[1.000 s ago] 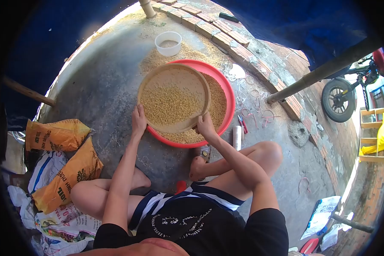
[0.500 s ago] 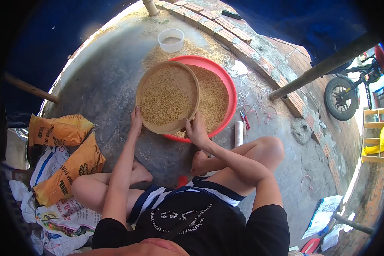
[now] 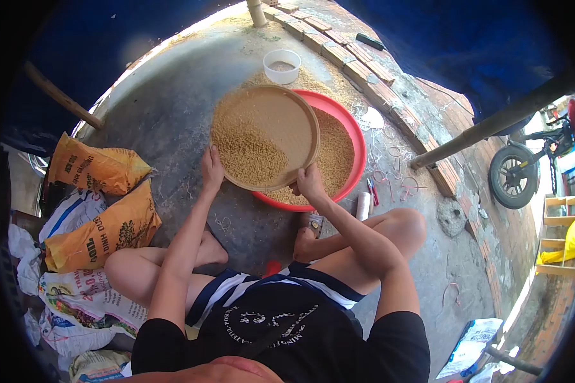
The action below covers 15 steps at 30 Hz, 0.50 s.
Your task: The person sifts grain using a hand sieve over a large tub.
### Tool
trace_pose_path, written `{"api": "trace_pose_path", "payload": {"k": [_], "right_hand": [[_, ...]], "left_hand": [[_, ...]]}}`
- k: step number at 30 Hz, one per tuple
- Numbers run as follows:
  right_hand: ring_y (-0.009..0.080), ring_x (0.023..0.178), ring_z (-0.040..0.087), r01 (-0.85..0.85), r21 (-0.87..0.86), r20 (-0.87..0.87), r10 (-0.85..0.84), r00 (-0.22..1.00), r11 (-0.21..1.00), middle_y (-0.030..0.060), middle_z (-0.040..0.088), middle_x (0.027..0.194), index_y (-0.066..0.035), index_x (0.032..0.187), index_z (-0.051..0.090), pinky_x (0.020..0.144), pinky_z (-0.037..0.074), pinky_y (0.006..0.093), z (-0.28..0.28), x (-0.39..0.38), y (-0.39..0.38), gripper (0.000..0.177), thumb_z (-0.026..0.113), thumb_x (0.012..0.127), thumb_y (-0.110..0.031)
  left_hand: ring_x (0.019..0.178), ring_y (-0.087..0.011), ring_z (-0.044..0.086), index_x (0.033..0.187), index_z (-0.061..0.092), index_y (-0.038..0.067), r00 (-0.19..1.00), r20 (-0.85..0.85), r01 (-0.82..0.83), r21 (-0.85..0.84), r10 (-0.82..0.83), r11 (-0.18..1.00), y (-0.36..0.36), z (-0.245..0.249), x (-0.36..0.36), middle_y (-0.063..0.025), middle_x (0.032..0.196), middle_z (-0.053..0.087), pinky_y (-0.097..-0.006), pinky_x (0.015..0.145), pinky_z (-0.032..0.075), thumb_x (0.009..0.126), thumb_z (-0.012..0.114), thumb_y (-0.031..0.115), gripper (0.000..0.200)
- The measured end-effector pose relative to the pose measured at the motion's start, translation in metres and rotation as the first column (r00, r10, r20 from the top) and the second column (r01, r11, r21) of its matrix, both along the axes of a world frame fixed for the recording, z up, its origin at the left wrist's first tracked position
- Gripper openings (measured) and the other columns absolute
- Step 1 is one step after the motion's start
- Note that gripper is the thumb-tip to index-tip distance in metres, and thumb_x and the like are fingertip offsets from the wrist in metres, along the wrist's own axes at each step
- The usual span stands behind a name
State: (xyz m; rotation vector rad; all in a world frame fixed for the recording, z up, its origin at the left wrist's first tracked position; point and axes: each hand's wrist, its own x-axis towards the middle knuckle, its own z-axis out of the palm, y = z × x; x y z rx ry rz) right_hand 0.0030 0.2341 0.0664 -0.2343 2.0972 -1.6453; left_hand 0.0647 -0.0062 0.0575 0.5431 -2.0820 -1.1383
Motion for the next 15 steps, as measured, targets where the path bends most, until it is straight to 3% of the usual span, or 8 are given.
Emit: {"api": "trace_pose_path", "payload": {"k": [1,3,5,6,8,11,13,15], "right_hand": [[0.0153,0.039,0.05,-0.017,0.007,0.0,0.017,1.0,1.0,0.0125,0.054,0.06,0.004,0.094,0.037,0.036,0.042,0.0253,-0.003,-0.004,-0.003,0.018,0.031,0.085,-0.01],[0.0145,0.039,0.05,-0.085,0.018,0.223,0.079,0.972,0.996,0.0117,0.055,0.06,0.004,0.096,0.036,0.036,0.041,0.0248,-0.01,-0.005,-0.008,0.021,0.034,0.086,-0.015],[0.0151,0.04,0.051,-0.091,-0.008,0.122,0.091,0.988,0.996,0.0125,0.055,0.06,0.004,0.094,0.036,0.037,0.043,0.0252,0.008,0.005,-0.018,0.021,0.035,0.086,-0.015],[0.0156,0.041,0.052,-0.084,-0.041,0.022,0.085,0.996,0.996,0.0133,0.055,0.06,0.005,0.092,0.036,0.038,0.044,0.0256,0.022,0.01,-0.024,0.022,0.036,0.085,-0.016],[0.0154,0.041,0.052,-0.161,-0.041,-0.045,0.159,0.986,0.986,0.0133,0.056,0.061,0.005,0.092,0.036,0.038,0.044,0.0253,0.062,0.021,-0.036,0.023,0.037,0.085,-0.018],[0.0155,0.041,0.052,-0.296,-0.058,-0.092,0.29,0.953,0.953,0.0143,0.057,0.069,0.005,0.096,0.036,0.038,0.045,0.0245,0.056,0.008,-0.045,0.031,0.04,0.085,-0.024],[0.0163,0.041,0.052,-0.274,-0.015,0.153,0.273,0.95,0.962,0.0149,0.057,0.072,0.007,0.101,0.036,0.04,0.047,0.026,0.053,-0.003,-0.046,0.036,0.042,0.085,-0.025],[0.0172,0.045,0.054,-0.28,-0.073,0.22,0.289,0.932,0.957,0.0144,0.055,0.078,0.006,0.104,0.038,0.045,0.05,0.0278,0.054,0.002,-0.045,0.038,0.044,0.084,-0.026]], "left_hand": [[0.076,-0.026,0.054,0.098,0.047,-0.005,1.0,0.019,0.015,-0.049,-0.014,0.999,-0.008,-0.012,0.001,-0.0165,0.078,0.055,-0.0373,0.067,0.04,0.089,0.029,0.03,0.04],[0.069,-0.0242,0.055,0.098,0.047,-0.005,0.999,0.047,0.017,-0.09,-0.013,0.996,-0.027,-0.042,0.005,-0.0147,0.075,0.055,-0.0359,0.061,0.042,0.089,0.029,0.029,0.04],[0.047,-0.0168,0.052,0.095,0.048,-0.003,0.982,0.182,0.019,0.208,-0.058,0.978,-0.046,-0.067,0.006,-0.0082,0.062,0.053,-0.0287,0.038,0.039,0.089,0.029,0.029,0.038],[0.047,-0.0168,0.052,0.095,0.048,-0.003,0.983,0.179,0.006,0.21,-0.044,0.978,-0.045,-0.056,0.013,-0.0082,0.062,0.053,-0.0287,0.038,0.039,0.089,0.029,0.029,0.038],[0.032,-0.0091,0.043,0.091,0.049,0.0,0.977,0.034,0.116,0.74,-0.21,0.663,-0.04,-0.018,0.031,-0.0019,0.054,0.049,-0.0215,0.024,0.027,0.089,0.03,0.029,0.036],[0.03,-0.0093,0.04,0.084,0.048,0.002,0.97,0.112,0.051,0.771,-0.214,0.635,-0.058,-0.008,0.036,-0.0022,0.049,0.044,-0.0217,0.025,0.028,0.089,0.027,0.029,0.035],[0.031,-0.0101,0.04,0.083,0.047,0.002,0.965,0.177,0.009,0.714,-0.193,0.7,-0.06,0.006,0.04,-0.0024,0.049,0.044,-0.0227,0.026,0.029,0.089,0.027,0.029,0.034],[0.031,-0.011,0.04,0.082,0.046,0.002,0.959,0.235,-0.038,0.657,-0.156,0.753,-0.058,0.023,0.041,-0.0026,0.049,0.044,-0.0237,0.027,0.03,0.089,0.026,0.028,0.034]]}}
